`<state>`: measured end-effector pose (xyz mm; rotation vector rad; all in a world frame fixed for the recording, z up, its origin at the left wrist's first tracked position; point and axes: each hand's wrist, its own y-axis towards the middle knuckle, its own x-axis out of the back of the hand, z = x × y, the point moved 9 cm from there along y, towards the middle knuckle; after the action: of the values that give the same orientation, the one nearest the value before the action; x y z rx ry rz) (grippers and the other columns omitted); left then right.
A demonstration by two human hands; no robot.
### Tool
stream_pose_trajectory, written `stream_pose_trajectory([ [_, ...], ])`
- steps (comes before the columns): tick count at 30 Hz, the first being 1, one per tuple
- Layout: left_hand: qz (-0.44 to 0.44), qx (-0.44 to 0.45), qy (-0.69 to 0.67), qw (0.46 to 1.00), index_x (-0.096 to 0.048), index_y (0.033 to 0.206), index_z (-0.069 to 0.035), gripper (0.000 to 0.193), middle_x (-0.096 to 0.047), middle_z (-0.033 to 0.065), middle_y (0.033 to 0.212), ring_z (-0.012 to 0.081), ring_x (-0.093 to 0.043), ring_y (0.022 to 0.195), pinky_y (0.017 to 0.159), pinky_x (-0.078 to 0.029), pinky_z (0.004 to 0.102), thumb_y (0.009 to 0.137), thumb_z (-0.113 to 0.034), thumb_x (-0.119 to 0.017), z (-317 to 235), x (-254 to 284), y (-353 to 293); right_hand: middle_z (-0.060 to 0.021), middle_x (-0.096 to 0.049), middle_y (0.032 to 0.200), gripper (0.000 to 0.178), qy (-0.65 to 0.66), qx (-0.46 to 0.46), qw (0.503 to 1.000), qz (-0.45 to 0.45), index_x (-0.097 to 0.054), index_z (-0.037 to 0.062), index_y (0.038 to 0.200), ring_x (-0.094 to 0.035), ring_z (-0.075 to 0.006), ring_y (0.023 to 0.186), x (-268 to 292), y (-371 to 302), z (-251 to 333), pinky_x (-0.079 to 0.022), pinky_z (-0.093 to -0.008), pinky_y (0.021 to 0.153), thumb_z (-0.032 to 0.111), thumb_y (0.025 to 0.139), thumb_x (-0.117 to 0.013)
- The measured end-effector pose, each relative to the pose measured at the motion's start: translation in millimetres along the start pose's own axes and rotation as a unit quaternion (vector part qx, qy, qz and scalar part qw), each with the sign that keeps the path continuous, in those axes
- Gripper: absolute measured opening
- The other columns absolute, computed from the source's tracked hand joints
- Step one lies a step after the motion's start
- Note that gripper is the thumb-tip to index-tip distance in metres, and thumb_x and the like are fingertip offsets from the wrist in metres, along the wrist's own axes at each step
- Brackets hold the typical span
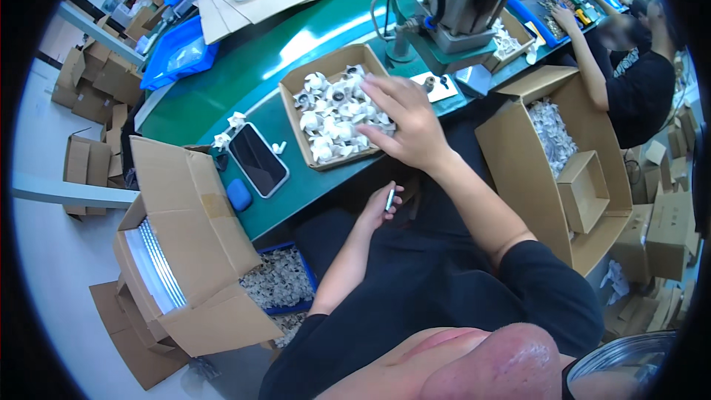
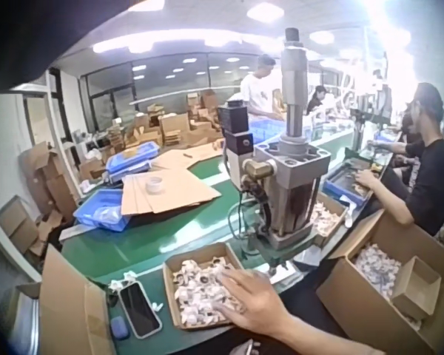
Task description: Manual assembly and packing of small electronic components into trays and boxes.
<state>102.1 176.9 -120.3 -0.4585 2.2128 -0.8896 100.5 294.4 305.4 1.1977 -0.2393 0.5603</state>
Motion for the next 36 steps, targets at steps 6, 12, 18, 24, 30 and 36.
stream_pose_trajectory([
  [6, 0.31, -0.023, -0.108, 0.944, -0.063, 0.113, -0.002, 0.042, -0.061, 0.0044, 0.075, 0.0061, -0.045, 0.046, 0.04, -0.032, 0.0204, 0.107, -0.043, -0.053, -32, -47, -66, -0.0114, -0.067, 0.098, 0.033, 0.104, -0.099, 0.972, 0.186, -0.073, 0.0027, 0.11, -0.065, -0.0285, 0.089, -14, -153, -3, -0.052, -0.0395, 0.078, 0.005, 0.077, -0.079],
  [12, 0.449, -0.007, -0.057, 0.892, -0.064, 0.109, 0.004, 0.042, -0.062, 0.0076, 0.077, 0.0054, -0.04, 0.041, 0.038, -0.031, 0.0202, 0.106, -0.037, -0.058, -12, -53, -71, -0.0124, -0.065, 0.096, 0.029, 0.239, -0.242, 0.889, 0.306, -0.073, 0.0011, 0.109, -0.065, -0.0277, 0.086, -42, -208, -18, -0.054, -0.0366, 0.076, 0.01, 0.083, -0.08],
  [18, 0.457, 0.002, -0.095, 0.884, -0.063, 0.12, 0.007, 0.041, -0.064, 0.0079, 0.08, 0.0038, -0.041, 0.043, 0.039, -0.031, 0.0187, 0.106, -0.031, -0.058, -21, -73, -76, -0.0103, -0.064, 0.091, 0.03, 0.296, -0.267, 0.85, 0.344, -0.073, 0.0031, 0.11, -0.065, -0.0216, 0.079, -40, -206, -43, -0.053, -0.0329, 0.072, 0.012, 0.083, -0.083],
  [24, 0.409, 0.009, -0.081, 0.909, -0.062, 0.127, 0.007, 0.04, -0.065, 0.0067, 0.082, 0.0025, -0.04, 0.044, 0.04, -0.03, 0.0178, 0.107, -0.027, -0.057, -21, -66, -64, -0.0039, -0.061, 0.096, 0.027, 0.155, -0.311, 0.936, 0.052, -0.072, -0.0009, 0.105, -0.06, -0.01, 0.081, 52, -111, -109, -0.05, -0.0237, 0.072, 0.008, 0.082, -0.084],
  [30, 0.251, 0.057, 0.081, 0.963, -0.066, 0.124, 0.002, 0.036, -0.065, 0.004, 0.084, 0.002, -0.041, 0.046, 0.04, -0.028, 0.018, 0.106, -0.028, -0.058, 8, -64, -33, -0.0048, -0.065, 0.091, 0.025, 0.04, -0.333, 0.939, 0.072, -0.072, -0.0014, 0.102, -0.06, -0.0091, 0.079, 48, -60, -163, -0.049, -0.024, 0.071, 0.006, 0.082, -0.084],
  [36, 0.168, 0.056, 0.152, 0.973, -0.068, 0.12, -0.002, 0.034, -0.065, 0.002, 0.084, 0.0026, -0.042, 0.048, 0.041, -0.027, 0.0187, 0.105, -0.031, -0.06, 20, -42, -12, -0.0038, -0.07, 0.083, 0.023, 0.059, -0.376, 0.917, 0.122, -0.072, -0.0008, 0.096, -0.064, -0.0117, 0.077, 30, -56, -174, -0.05, -0.0269, 0.07, 0.009, 0.081, -0.086],
])
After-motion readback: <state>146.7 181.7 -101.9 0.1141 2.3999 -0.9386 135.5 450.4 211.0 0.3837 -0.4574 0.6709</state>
